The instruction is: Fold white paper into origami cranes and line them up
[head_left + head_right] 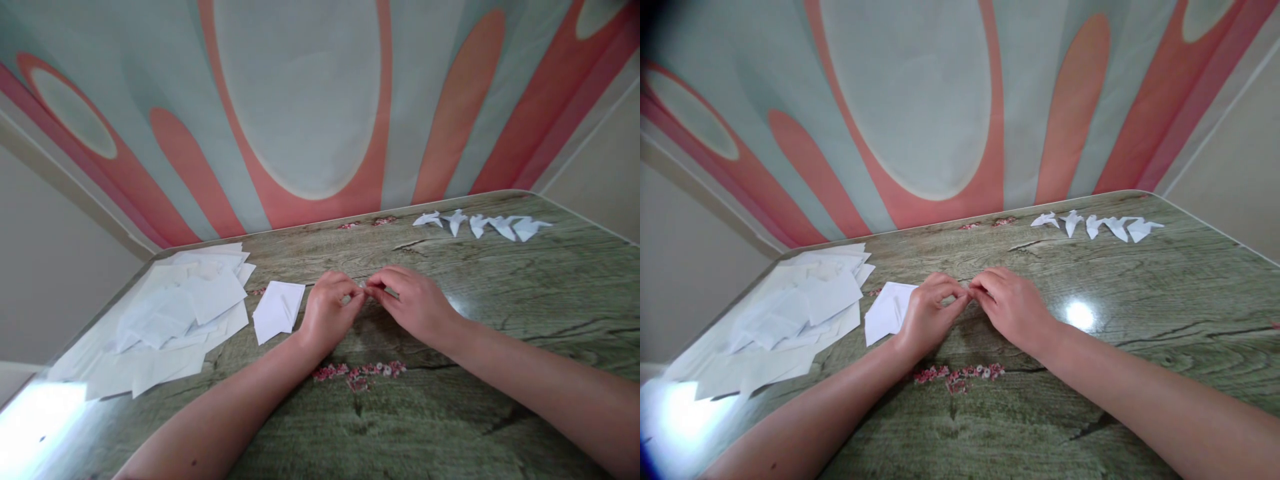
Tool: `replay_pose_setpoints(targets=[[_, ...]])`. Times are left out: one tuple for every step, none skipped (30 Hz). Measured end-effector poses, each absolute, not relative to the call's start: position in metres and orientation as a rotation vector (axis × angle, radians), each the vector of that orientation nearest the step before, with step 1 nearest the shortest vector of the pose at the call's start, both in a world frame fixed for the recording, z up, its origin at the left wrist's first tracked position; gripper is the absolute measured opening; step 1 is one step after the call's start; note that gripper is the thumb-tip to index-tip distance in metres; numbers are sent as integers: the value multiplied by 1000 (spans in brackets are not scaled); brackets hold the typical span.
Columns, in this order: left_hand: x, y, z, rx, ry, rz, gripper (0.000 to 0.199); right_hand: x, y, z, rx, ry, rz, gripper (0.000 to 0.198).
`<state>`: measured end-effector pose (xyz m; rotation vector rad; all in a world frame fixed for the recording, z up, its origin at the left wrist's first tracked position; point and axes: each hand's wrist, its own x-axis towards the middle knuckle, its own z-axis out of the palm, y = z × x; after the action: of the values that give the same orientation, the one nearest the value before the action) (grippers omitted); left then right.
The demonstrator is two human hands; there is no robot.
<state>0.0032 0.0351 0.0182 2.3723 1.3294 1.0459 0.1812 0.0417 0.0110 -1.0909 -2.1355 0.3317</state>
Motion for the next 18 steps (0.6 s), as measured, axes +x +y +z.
replay_pose_setpoints(targets=[[3, 35, 19, 2371, 1350, 1039, 15, 182, 42, 11, -1071, -2146, 313, 8], [3, 36, 19, 2370, 1367, 1030, 14, 182, 42, 11, -1057, -2156, 291, 9], [3, 36, 19, 2369, 1381, 1021, 14, 182, 42, 12, -1049, -2165, 269, 9], [3, 36, 19, 2366, 1390, 1014, 13, 182, 42, 12, -1048, -2172, 251, 10], [3, 37, 19, 2362, 1396, 1008, 11, 181, 42, 12, -1053, -2178, 237, 11], [3, 37, 18, 2353, 1399, 1003, 10, 181, 42, 13, -1060, -2184, 227, 11], [4, 38, 17, 2340, 1398, 996, 9, 180, 42, 12, -1069, -2190, 223, 11], [5, 38, 16, 2321, 1392, 986, 8, 180, 42, 12, -1080, -2193, 225, 10], [5, 39, 15, 2295, 1381, 972, 8, 179, 42, 12, -1093, -2194, 231, 10], [6, 40, 13, 2262, 1365, 957, 9, 179, 42, 12, -1107, -2193, 241, 10], [6, 41, 12, 2224, 1349, 942, 10, 179, 42, 12, -1120, -2192, 254, 10], [7, 41, 11, 2184, 1333, 930, 10, 178, 41, 12, -1132, -2192, 265, 10], [7, 41, 11, 2148, 1319, 921, 11, 178, 41, 12, -1142, -2194, 273, 10], [7, 42, 10, 2117, 1309, 922, 12, 178, 41, 12, -1150, -2196, 276, 10], [8, 41, 10, 2092, 1301, 931, 14, 178, 41, 12, -1157, -2198, 277, 9], [8, 41, 10, 2077, 1294, 944, 15, 178, 41, 13, -1165, -2199, 280, 9], [9, 40, 10, 2071, 1288, 957, 16, 178, 41, 13, -1171, -2193, 287, 9], [9, 40, 10, 2073, 1282, 967, 18, 178, 41, 13, -1177, -2184, 300, 9]])
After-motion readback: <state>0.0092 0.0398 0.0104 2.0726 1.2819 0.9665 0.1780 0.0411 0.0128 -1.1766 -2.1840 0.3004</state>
